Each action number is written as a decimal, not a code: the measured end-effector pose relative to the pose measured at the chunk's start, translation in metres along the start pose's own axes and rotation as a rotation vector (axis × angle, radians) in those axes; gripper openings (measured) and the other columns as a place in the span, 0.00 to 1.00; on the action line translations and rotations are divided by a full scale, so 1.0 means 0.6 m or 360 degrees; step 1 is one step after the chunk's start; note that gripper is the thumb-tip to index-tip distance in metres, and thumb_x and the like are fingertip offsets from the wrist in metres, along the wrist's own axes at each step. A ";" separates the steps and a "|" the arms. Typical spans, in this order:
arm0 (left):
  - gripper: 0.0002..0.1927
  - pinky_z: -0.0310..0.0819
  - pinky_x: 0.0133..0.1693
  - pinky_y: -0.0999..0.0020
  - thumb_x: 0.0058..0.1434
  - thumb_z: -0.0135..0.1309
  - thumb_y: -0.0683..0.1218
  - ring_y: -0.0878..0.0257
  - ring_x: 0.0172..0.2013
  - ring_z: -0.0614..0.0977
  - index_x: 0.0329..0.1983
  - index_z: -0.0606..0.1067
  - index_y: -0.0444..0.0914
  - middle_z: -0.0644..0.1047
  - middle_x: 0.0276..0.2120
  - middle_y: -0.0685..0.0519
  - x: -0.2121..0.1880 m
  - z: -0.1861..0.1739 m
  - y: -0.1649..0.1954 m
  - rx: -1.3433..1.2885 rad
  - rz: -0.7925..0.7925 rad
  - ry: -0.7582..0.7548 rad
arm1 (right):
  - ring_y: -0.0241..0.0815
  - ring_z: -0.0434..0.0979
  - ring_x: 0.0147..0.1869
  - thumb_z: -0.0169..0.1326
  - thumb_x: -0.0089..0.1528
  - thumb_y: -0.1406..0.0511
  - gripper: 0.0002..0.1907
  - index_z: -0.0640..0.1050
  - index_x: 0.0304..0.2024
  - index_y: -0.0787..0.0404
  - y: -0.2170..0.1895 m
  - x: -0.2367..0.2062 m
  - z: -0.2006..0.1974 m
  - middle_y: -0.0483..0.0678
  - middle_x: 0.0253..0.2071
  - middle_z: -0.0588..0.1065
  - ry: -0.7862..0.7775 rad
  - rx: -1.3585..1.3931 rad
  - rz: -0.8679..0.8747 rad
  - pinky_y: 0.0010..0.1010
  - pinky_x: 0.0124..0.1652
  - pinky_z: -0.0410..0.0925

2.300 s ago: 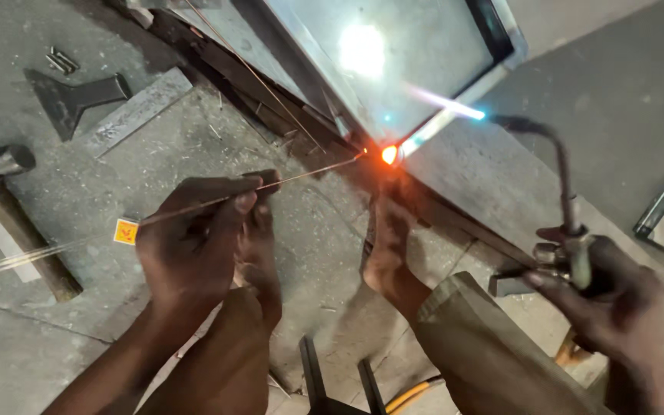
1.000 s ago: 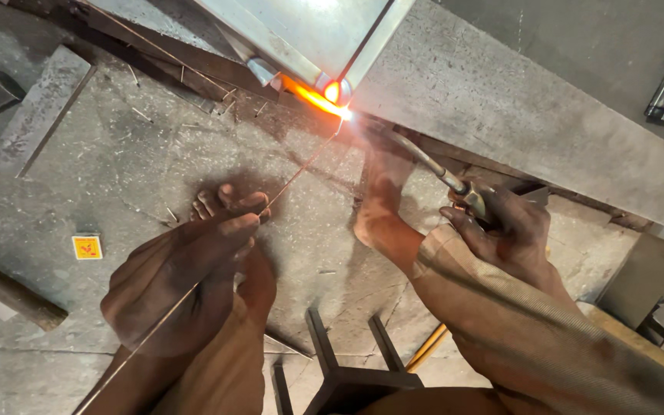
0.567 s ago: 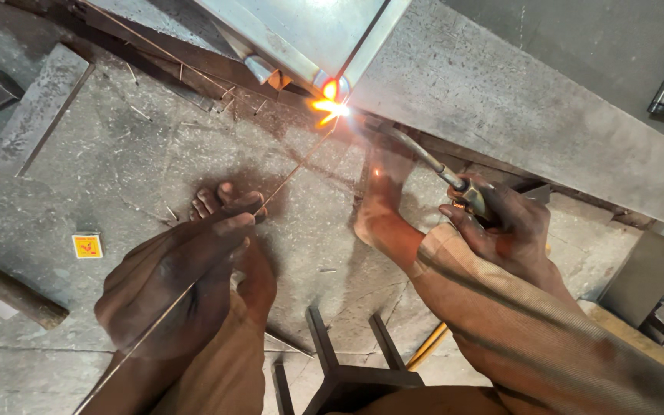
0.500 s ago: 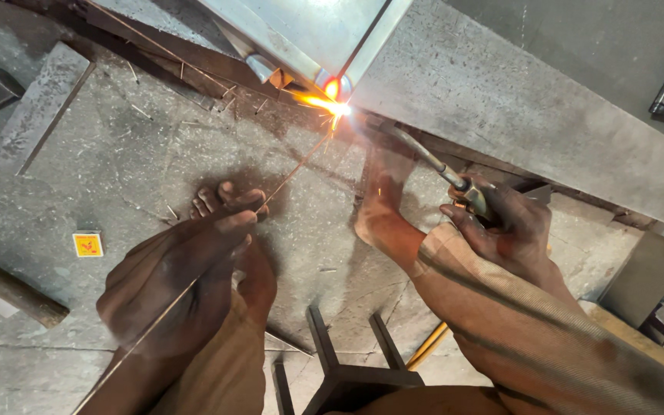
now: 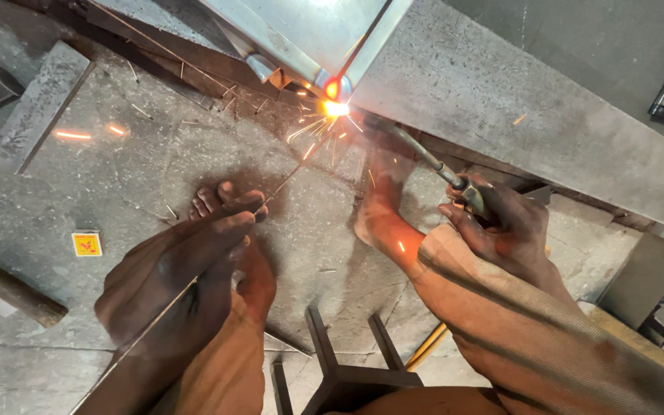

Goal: The person welds metal sheets together by using a torch to heat the joints and applying a filler rod. They use pliers to hold the metal pieces and move them into position as the welding progresses.

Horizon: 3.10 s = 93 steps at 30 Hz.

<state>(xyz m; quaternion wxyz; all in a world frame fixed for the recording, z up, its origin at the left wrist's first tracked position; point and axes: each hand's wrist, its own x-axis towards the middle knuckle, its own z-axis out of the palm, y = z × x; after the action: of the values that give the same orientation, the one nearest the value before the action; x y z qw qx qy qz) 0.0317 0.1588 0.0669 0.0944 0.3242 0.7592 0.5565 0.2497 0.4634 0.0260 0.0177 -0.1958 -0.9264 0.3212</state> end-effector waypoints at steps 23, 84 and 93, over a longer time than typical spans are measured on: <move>0.11 0.85 0.47 0.62 0.63 0.55 0.29 0.50 0.46 0.87 0.47 0.74 0.28 0.82 0.42 0.41 0.001 0.007 -0.012 0.0018 0.0102 0.0012 | 0.34 0.82 0.40 0.70 0.59 0.68 0.24 0.78 0.56 0.67 0.020 -0.005 0.001 0.50 0.42 0.82 -0.0026 -0.0047 -0.0047 0.24 0.39 0.75; 0.11 0.83 0.52 0.62 0.65 0.58 0.31 0.53 0.46 0.87 0.49 0.76 0.32 0.83 0.44 0.45 -0.011 0.019 -0.017 0.0167 0.0018 0.0074 | 0.30 0.76 0.34 0.69 0.60 0.67 0.18 0.80 0.51 0.66 0.009 -0.003 0.000 0.47 0.34 0.79 -0.0094 -0.0014 0.0057 0.24 0.34 0.69; 0.10 0.83 0.50 0.64 0.66 0.57 0.31 0.52 0.47 0.87 0.48 0.76 0.33 0.83 0.43 0.44 -0.004 0.020 -0.011 0.0108 -0.0017 0.0062 | 0.31 0.80 0.41 0.68 0.62 0.67 0.21 0.78 0.54 0.67 0.029 -0.013 0.007 0.49 0.43 0.82 -0.0080 0.0115 0.0059 0.24 0.41 0.74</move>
<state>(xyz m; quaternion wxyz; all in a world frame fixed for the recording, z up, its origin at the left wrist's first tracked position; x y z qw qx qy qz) 0.0369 0.1655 0.0559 0.0716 0.3121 0.7811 0.5361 0.2622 0.4706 0.0129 -0.0047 -0.2041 -0.9105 0.3595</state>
